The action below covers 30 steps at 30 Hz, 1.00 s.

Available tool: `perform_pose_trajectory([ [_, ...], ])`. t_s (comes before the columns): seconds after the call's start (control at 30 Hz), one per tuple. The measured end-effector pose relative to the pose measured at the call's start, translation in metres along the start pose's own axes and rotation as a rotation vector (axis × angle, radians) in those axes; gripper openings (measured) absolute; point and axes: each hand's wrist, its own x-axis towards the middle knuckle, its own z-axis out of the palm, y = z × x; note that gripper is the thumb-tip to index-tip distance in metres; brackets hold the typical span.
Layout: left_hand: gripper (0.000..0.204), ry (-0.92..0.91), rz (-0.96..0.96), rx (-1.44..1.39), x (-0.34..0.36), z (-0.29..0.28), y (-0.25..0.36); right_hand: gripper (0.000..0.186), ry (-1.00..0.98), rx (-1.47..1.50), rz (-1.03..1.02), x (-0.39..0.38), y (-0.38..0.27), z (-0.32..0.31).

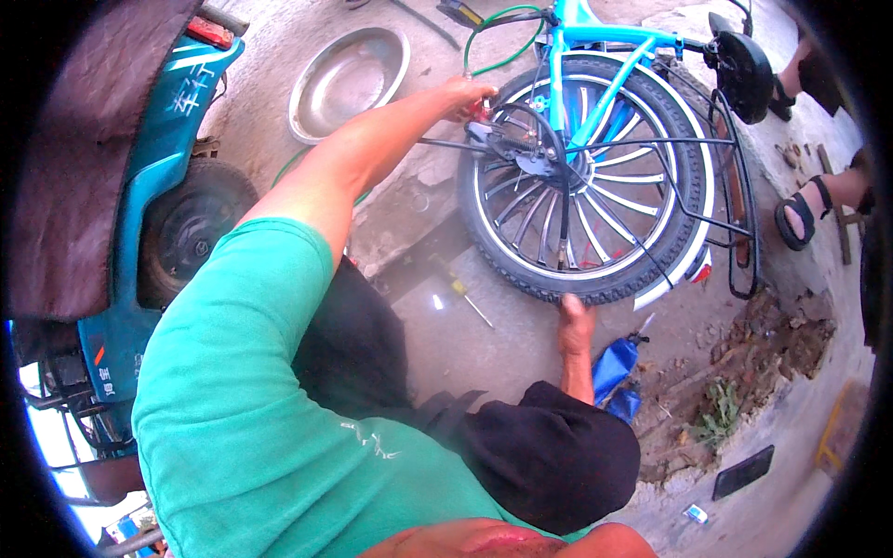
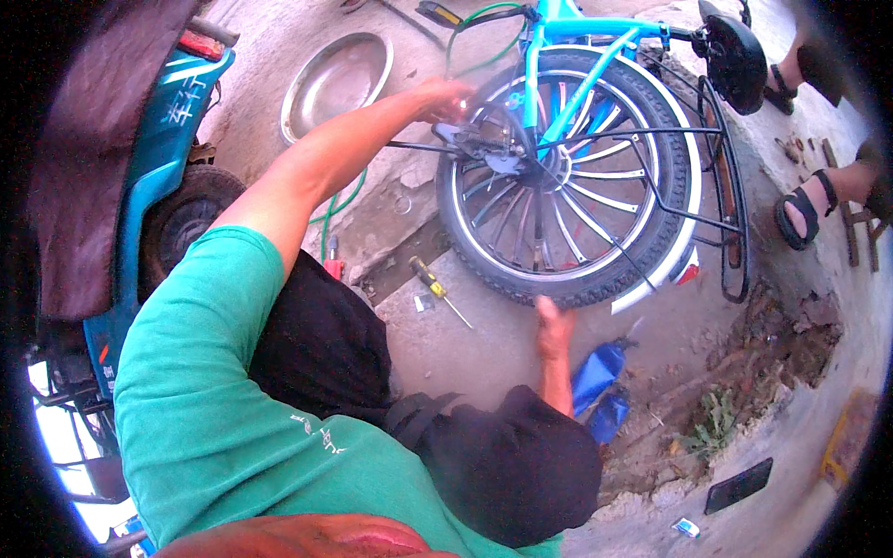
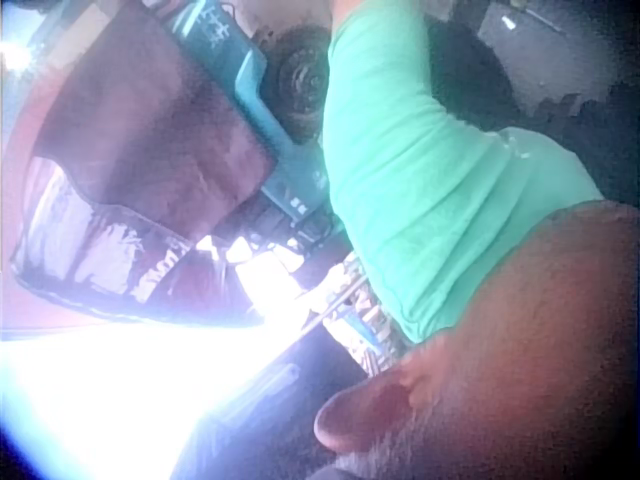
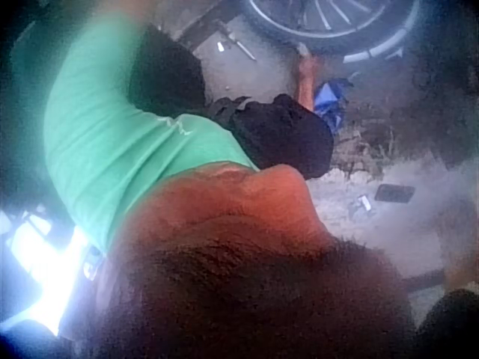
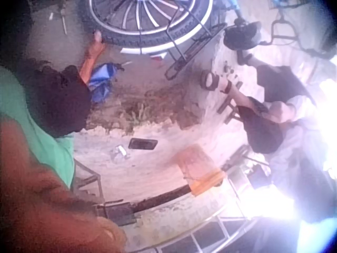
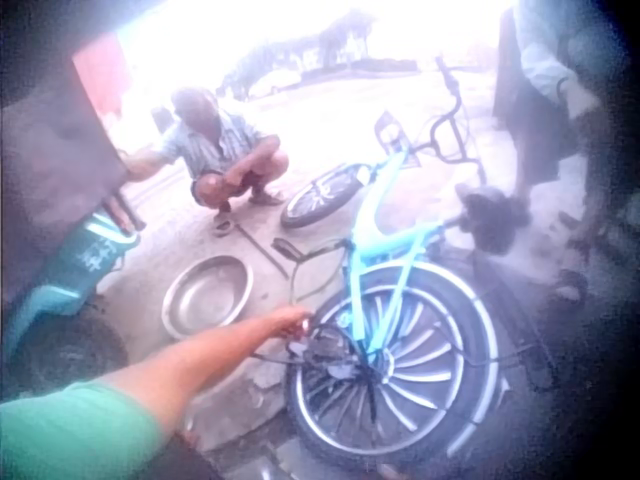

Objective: The person repairs a bicycle tire by checking an inner tube for leaks in a basin of water, reinserting the tube into the tire on the wheel, and using a nozzle to inflate the tire.

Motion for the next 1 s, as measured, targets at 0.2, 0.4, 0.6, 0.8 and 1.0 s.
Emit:
perform_pose_trajectory([
  [0.2,0.035,-0.005,0.021,-0.023,0.004,0.003,-0.002,0.066,-0.023,0.75,0.068,0.019,-0.033,-0.009],
  [0.4,0.03,-0.028,0.071,0.061,-0.005,-0.001,-0.003,0.046,0.034,0.748,0.035,0.039,-0.028,0.004],
  [0.6,0.027,-0.023,0.224,0.102,-0.005,0.001,-0.004,0.048,0.318,0.557,-0.026,0.046,-0.018,0.002],
  [0.8,0.029,-0.001,0.356,0.383,-0.024,0.01,0.003,0.042,0.346,0.44,-0.016,0.045,-0.034,0.007],
  [1.0,0.038,0.025,0.029,-0.019,-0.019,0.0,0.002,0.042,0.263,0.501,-0.001,0.044,-0.029,0.006],
])
